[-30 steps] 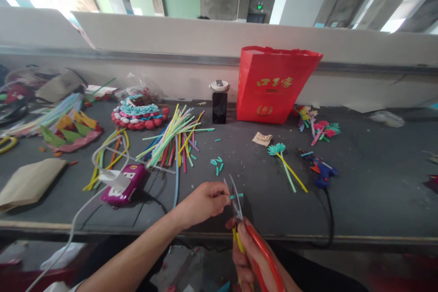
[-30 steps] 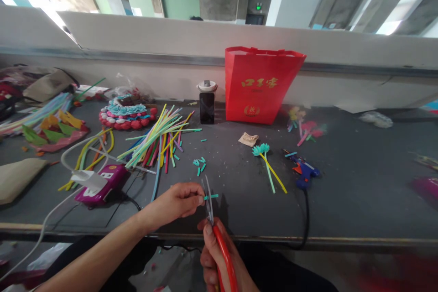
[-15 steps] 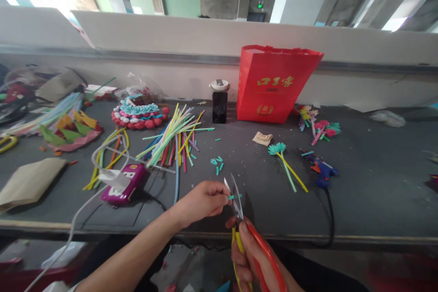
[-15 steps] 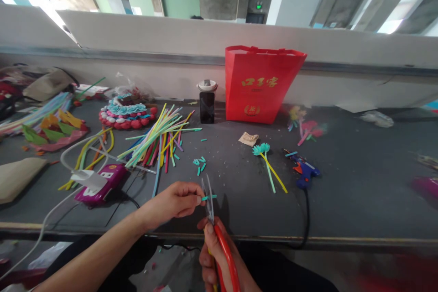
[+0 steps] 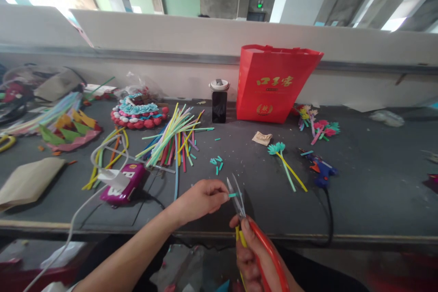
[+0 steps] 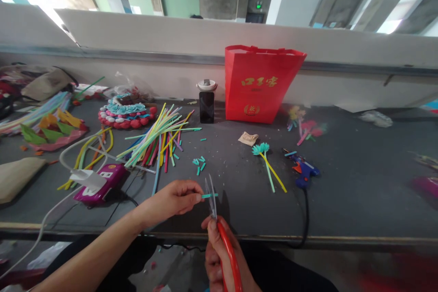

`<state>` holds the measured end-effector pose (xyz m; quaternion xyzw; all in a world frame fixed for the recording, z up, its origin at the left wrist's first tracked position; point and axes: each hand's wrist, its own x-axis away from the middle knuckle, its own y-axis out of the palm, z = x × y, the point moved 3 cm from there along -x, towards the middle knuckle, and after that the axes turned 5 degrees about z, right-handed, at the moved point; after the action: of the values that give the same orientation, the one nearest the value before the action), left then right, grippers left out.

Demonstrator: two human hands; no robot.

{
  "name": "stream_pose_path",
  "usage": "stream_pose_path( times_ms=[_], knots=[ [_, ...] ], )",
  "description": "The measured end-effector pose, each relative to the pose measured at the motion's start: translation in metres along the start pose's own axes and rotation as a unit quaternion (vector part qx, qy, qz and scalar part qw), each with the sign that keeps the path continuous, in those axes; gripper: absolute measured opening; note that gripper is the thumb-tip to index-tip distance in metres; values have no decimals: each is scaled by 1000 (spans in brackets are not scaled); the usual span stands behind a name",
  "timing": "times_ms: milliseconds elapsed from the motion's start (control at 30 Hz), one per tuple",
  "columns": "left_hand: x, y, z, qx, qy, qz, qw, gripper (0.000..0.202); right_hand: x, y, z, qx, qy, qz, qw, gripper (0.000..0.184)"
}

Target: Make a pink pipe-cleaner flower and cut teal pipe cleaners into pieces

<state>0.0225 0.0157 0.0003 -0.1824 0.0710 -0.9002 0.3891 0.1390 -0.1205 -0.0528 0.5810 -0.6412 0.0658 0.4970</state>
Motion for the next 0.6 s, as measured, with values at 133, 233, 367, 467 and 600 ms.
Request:
stream_pose_path(
  times_ms=[133, 233, 367, 467, 600],
  knots=[
    [1, -12, -4, -80, 25, 6, 996, 21, -1, -2, 0, -29, -5, -2, 1000, 65],
    [1, -18, -5, -102, 21, 7, 995, 20, -4, -6, 0, -51, 2, -13, 999, 63],
    [-1, -20, -4, -83, 16, 37, 996, 19, -5, -7, 1, -45, 12, -38, 998, 70],
    [-4, -17, -5, -56, 22, 60, 996, 18, -4, -6, 0, 2, -18, -28, 999, 68],
    [-5, -8, -4, -18, 2, 48, 999, 17, -3, -2, 0, 44, -51, -30, 997, 65]
  ],
)
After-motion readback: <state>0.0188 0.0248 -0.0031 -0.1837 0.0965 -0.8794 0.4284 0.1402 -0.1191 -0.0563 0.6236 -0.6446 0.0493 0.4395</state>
